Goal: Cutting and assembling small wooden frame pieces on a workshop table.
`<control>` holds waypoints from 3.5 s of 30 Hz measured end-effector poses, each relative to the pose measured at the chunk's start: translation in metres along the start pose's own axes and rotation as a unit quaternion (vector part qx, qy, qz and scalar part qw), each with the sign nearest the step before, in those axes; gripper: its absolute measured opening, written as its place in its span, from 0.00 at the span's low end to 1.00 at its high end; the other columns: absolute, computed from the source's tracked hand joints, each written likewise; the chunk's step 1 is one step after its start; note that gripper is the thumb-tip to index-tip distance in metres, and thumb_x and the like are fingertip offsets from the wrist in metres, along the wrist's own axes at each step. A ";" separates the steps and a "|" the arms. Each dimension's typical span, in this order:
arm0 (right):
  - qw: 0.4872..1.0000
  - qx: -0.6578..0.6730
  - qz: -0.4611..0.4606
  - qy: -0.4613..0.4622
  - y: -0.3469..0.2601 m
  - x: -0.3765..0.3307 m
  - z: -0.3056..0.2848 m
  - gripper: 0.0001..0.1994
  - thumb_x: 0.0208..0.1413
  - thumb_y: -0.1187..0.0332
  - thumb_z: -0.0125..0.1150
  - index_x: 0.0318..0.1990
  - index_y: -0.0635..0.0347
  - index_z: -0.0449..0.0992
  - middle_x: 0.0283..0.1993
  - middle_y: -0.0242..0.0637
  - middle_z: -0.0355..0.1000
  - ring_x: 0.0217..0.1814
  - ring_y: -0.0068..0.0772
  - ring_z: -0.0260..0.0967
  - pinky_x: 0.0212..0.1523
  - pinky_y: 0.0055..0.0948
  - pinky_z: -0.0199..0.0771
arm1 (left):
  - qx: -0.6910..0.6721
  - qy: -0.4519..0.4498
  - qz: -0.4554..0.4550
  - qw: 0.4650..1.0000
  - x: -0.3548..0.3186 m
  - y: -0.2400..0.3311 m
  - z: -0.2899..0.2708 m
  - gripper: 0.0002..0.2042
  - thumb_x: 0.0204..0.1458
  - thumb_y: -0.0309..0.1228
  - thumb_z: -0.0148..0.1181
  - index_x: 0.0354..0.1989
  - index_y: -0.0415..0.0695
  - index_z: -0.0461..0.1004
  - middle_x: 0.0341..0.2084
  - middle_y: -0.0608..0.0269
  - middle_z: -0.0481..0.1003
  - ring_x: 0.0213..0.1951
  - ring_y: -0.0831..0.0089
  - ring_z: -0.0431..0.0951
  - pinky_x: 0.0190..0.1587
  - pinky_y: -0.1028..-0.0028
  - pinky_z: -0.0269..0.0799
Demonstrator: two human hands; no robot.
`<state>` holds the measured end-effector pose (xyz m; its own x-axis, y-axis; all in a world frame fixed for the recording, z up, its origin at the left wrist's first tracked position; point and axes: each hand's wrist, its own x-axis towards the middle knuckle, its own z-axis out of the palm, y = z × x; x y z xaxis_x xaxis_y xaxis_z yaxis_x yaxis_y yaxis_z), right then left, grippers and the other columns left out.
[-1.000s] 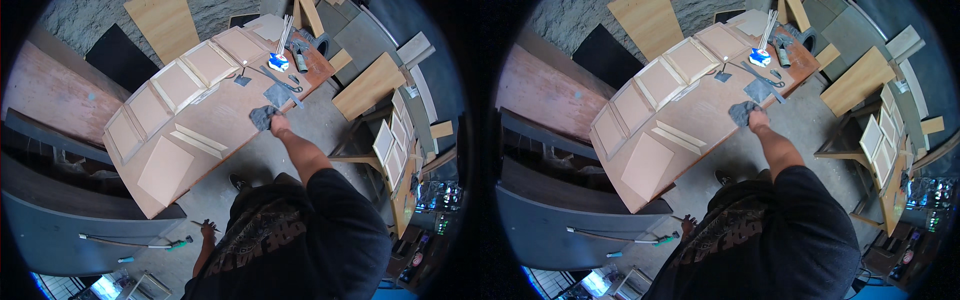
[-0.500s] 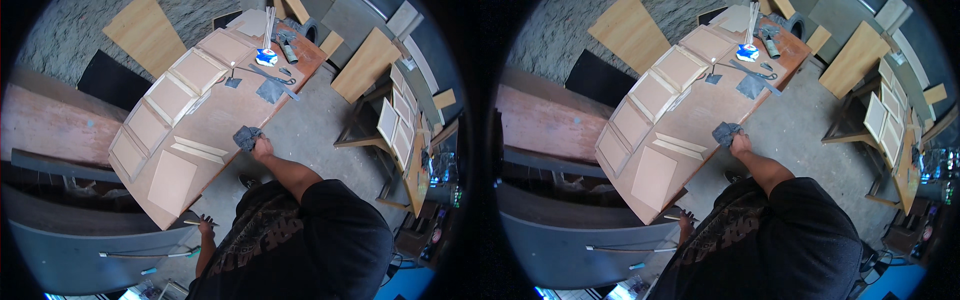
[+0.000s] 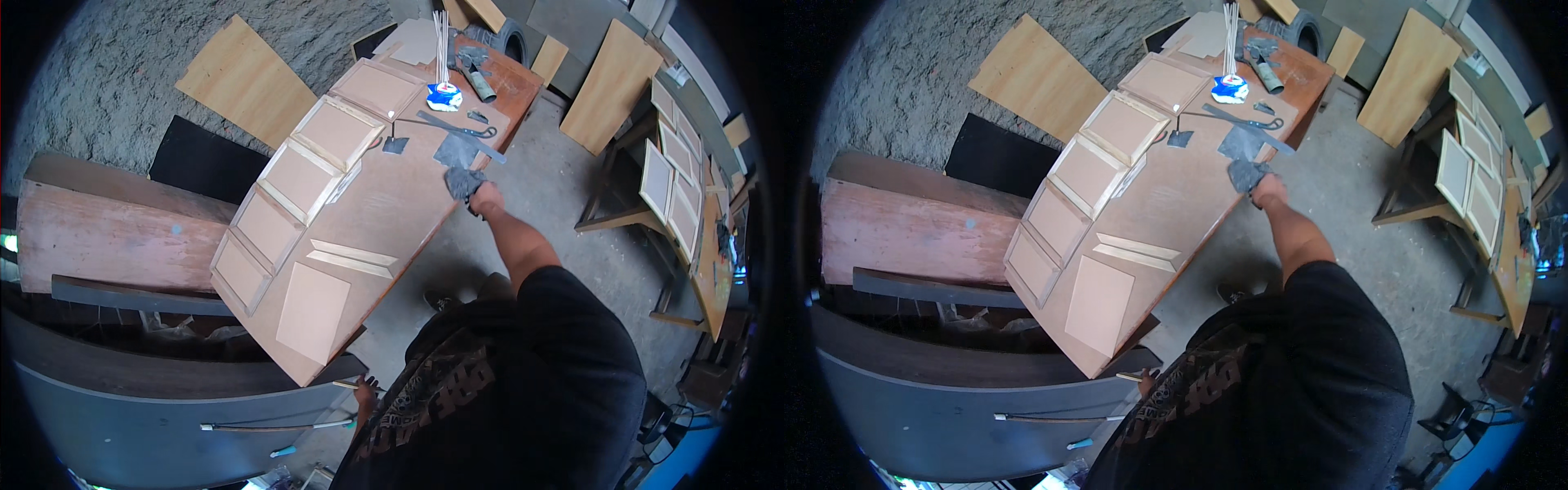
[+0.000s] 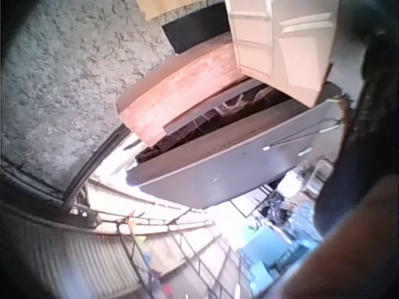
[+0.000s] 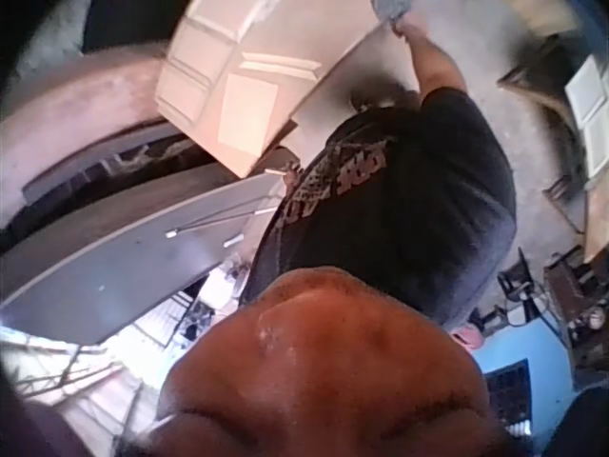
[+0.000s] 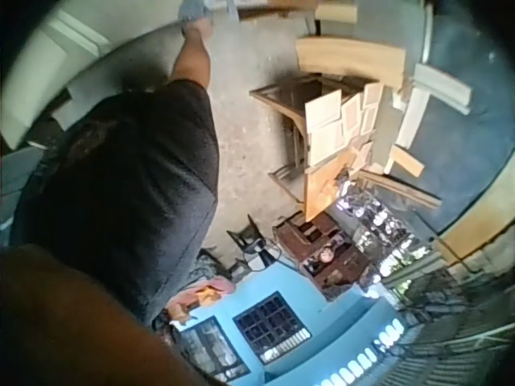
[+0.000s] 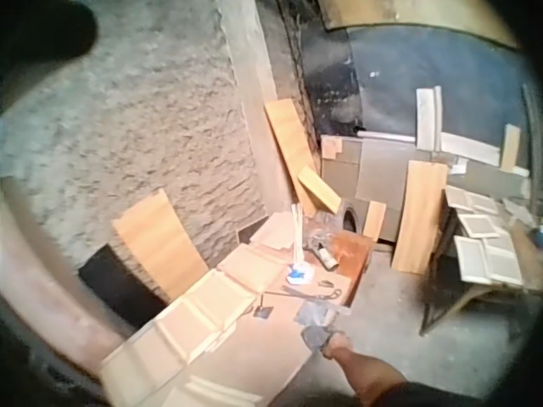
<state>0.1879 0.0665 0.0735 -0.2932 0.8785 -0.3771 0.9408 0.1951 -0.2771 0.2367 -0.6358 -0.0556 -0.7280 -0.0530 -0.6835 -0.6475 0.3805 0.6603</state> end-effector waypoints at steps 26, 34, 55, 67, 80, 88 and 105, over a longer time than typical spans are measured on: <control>0.851 0.518 0.064 0.053 0.074 0.040 -0.073 0.24 0.55 0.69 0.71 0.58 0.68 0.75 0.52 0.45 0.81 0.53 0.37 0.78 0.56 0.38 0.76 | -0.044 0.265 0.220 0.938 0.011 0.219 0.130 0.28 0.71 0.50 0.50 0.44 0.29 0.74 0.23 0.57 0.73 0.19 0.69 0.71 0.20 0.66 0.66; 0.871 0.436 -0.040 0.224 0.066 0.258 -0.188 0.53 0.45 0.44 0.81 0.71 0.69 0.63 0.69 0.61 0.68 0.71 0.58 0.66 0.71 0.48 0.65 | -0.312 0.091 0.255 0.911 -0.056 0.352 0.243 0.18 0.75 0.44 0.45 0.58 0.42 0.68 0.28 0.61 0.75 0.24 0.75 0.74 0.24 0.72 0.70; 0.712 0.314 -0.483 -0.402 -0.020 -0.039 -0.066 0.25 0.67 0.61 0.65 0.67 0.61 0.70 0.51 0.37 0.79 0.44 0.25 0.77 0.43 0.25 0.76 | -0.300 -0.137 0.206 0.921 -0.128 0.441 0.396 0.20 0.75 0.34 0.45 0.72 0.44 0.60 0.57 0.57 0.76 0.54 0.71 0.74 0.62 0.68 0.68; 0.880 0.326 -0.323 -0.122 -0.011 0.039 -0.011 0.17 0.70 0.54 0.57 0.44 0.61 0.78 0.33 0.43 0.75 0.40 0.45 0.75 0.45 0.39 0.76 | -0.060 0.136 0.150 0.977 0.004 0.282 0.217 0.34 0.66 0.37 0.62 0.76 0.40 0.55 0.53 0.51 0.78 0.54 0.65 0.77 0.59 0.67 0.72; 0.954 -0.035 -0.296 0.032 -0.013 0.087 0.004 0.18 0.62 0.62 0.59 0.59 0.51 0.79 0.74 0.59 0.61 0.72 0.68 0.57 0.73 0.60 0.55 | 0.101 0.189 0.307 0.927 -0.010 0.268 0.288 0.35 0.57 0.36 0.68 0.71 0.33 0.63 0.62 0.40 0.71 0.64 0.47 0.71 0.68 0.56 0.65; 0.953 0.099 -0.275 0.086 -0.015 0.109 -0.001 0.14 0.61 0.64 0.57 0.51 0.53 0.81 0.56 0.46 0.74 0.62 0.58 0.67 0.64 0.60 0.62 | 0.105 0.072 0.342 0.931 -0.006 0.309 0.330 0.34 0.56 0.35 0.69 0.69 0.33 0.66 0.55 0.39 0.77 0.58 0.46 0.77 0.63 0.55 0.71; 0.965 0.095 -0.242 0.046 0.008 0.142 -0.004 0.22 0.58 0.59 0.60 0.58 0.57 0.80 0.71 0.47 0.65 0.76 0.58 0.54 0.74 0.59 0.57 | -0.080 -0.160 0.295 0.939 -0.026 0.307 0.390 0.25 0.63 0.28 0.67 0.68 0.39 0.70 0.37 0.63 0.82 0.42 0.74 0.81 0.50 0.70 0.79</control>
<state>0.1546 0.1944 0.0217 -0.6654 0.7415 -0.0860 0.6475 0.5160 -0.5608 0.1443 -0.1571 0.0435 -0.8822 0.4128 -0.2265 -0.1978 0.1118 0.9739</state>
